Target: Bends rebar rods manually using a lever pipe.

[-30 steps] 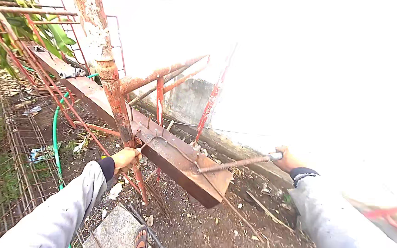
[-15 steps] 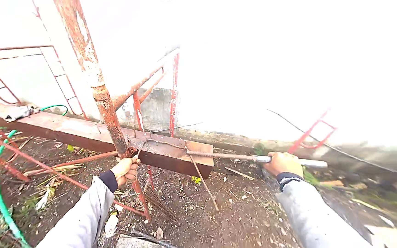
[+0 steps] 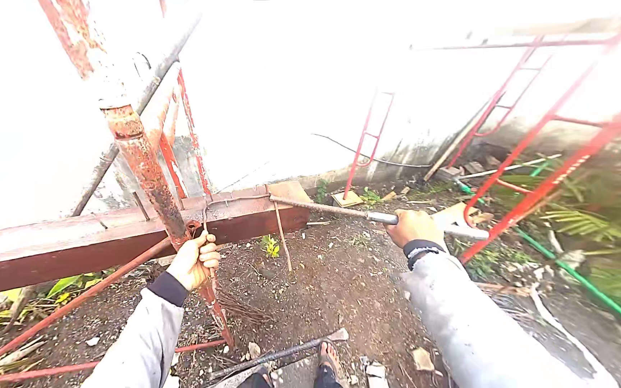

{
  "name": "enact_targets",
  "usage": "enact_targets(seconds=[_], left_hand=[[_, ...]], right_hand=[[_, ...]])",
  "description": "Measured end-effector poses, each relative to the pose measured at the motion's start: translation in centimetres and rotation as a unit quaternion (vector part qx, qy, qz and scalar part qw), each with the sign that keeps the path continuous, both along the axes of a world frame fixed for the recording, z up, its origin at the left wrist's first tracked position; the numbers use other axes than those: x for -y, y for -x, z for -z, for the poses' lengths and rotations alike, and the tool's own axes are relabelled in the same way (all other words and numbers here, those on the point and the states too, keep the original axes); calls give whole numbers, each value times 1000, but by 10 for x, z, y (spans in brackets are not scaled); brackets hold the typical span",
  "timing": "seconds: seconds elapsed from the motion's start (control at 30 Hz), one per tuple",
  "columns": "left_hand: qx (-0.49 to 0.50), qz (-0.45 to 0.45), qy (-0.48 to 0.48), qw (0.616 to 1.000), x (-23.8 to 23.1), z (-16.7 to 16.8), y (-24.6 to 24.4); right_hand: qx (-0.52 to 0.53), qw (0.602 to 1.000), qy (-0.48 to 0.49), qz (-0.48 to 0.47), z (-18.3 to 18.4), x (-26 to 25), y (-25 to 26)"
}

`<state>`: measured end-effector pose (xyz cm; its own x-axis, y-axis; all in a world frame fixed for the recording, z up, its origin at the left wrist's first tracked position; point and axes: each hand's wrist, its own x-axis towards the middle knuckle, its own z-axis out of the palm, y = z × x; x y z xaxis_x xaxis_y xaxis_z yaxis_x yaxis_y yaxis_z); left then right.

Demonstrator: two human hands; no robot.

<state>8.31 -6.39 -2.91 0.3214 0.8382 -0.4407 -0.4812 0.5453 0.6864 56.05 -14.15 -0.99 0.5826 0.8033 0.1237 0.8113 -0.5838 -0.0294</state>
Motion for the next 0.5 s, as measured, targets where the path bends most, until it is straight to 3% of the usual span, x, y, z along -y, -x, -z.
enact_targets(seconds=[0.4, 0.5], left_hand=[[54, 9, 8, 998, -6, 13, 10], [43, -21, 25, 999, -4, 17, 9]], right_hand=[[25, 999, -36, 5, 4, 10, 10], [47, 998, -46, -13, 13, -4, -10]])
